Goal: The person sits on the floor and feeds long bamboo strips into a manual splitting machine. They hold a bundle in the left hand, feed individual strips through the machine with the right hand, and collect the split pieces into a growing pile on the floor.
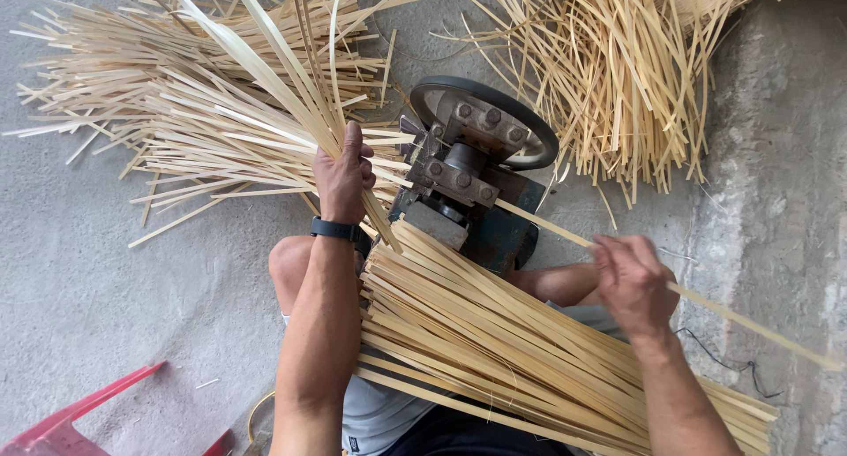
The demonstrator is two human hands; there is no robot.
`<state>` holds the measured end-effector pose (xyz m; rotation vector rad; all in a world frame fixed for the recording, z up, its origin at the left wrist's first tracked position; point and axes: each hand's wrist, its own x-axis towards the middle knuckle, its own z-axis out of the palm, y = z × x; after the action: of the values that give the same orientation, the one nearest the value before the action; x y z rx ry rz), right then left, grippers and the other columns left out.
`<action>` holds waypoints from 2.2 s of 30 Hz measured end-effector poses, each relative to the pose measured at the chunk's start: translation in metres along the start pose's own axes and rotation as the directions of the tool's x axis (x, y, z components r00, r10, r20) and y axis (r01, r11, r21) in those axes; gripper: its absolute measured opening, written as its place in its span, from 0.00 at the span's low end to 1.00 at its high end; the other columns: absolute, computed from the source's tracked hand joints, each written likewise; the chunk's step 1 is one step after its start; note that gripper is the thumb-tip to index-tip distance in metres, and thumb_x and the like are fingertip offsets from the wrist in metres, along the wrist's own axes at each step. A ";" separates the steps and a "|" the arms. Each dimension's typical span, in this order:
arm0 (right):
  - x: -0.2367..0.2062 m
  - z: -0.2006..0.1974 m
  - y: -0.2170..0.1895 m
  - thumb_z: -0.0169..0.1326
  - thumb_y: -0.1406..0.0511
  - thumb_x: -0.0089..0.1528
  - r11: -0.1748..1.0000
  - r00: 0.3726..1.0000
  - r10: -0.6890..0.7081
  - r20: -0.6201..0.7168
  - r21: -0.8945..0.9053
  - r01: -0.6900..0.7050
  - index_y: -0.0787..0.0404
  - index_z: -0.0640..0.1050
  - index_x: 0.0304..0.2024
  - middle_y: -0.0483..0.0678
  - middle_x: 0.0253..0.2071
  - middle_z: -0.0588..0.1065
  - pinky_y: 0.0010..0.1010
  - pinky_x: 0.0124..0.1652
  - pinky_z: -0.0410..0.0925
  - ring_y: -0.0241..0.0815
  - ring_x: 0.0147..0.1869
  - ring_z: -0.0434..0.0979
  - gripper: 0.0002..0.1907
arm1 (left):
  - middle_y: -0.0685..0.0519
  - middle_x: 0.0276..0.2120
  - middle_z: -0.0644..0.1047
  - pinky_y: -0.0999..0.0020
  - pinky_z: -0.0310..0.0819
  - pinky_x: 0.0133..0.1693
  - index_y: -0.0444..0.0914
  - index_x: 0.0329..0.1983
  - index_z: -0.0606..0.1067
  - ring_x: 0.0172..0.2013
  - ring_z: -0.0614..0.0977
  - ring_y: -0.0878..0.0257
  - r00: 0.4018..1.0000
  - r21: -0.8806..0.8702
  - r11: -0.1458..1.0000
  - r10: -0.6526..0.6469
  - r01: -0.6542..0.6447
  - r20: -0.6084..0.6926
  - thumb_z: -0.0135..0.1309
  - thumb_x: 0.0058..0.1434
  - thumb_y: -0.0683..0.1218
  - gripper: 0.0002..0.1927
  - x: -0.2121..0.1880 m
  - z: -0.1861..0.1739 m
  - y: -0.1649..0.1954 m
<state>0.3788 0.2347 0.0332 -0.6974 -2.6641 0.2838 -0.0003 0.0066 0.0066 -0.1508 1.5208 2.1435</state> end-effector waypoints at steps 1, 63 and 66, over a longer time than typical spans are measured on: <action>0.004 0.003 -0.010 0.56 0.58 0.74 0.994 0.993 -0.110 -0.046 0.020 0.111 0.58 0.82 0.51 0.48 0.43 0.77 0.27 0.42 0.73 0.41 0.44 0.77 0.12 | 0.55 0.25 0.73 0.78 0.61 0.17 0.40 0.41 0.71 0.18 0.69 0.73 1.000 0.009 1.000 -0.004 0.004 -0.009 0.58 0.66 0.56 0.16 0.000 0.000 0.001; -0.003 0.004 -0.052 0.63 0.66 0.58 0.970 0.924 0.038 0.380 0.208 -0.125 0.63 0.83 0.42 0.51 0.41 0.81 0.40 0.46 0.75 0.47 0.46 0.81 0.11 | 0.56 0.25 0.74 0.78 0.63 0.17 0.35 0.49 0.74 0.18 0.71 0.73 0.999 -0.080 0.997 0.024 -0.022 0.033 0.64 0.60 0.56 0.24 -0.003 -0.004 0.008; -0.011 0.001 -0.034 0.61 0.66 0.61 0.961 0.930 0.041 0.366 0.240 -0.137 0.59 0.84 0.38 0.46 0.39 0.82 0.36 0.44 0.77 0.42 0.42 0.83 0.05 | 0.56 0.25 0.74 0.77 0.63 0.17 0.35 0.48 0.73 0.18 0.71 0.72 0.999 -0.045 0.999 0.022 -0.020 0.030 0.64 0.61 0.56 0.24 -0.002 -0.003 0.008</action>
<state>0.3732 0.2001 0.0382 -0.7413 -2.8535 0.8485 -0.0030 0.0013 0.0126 -0.1169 1.4645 2.1869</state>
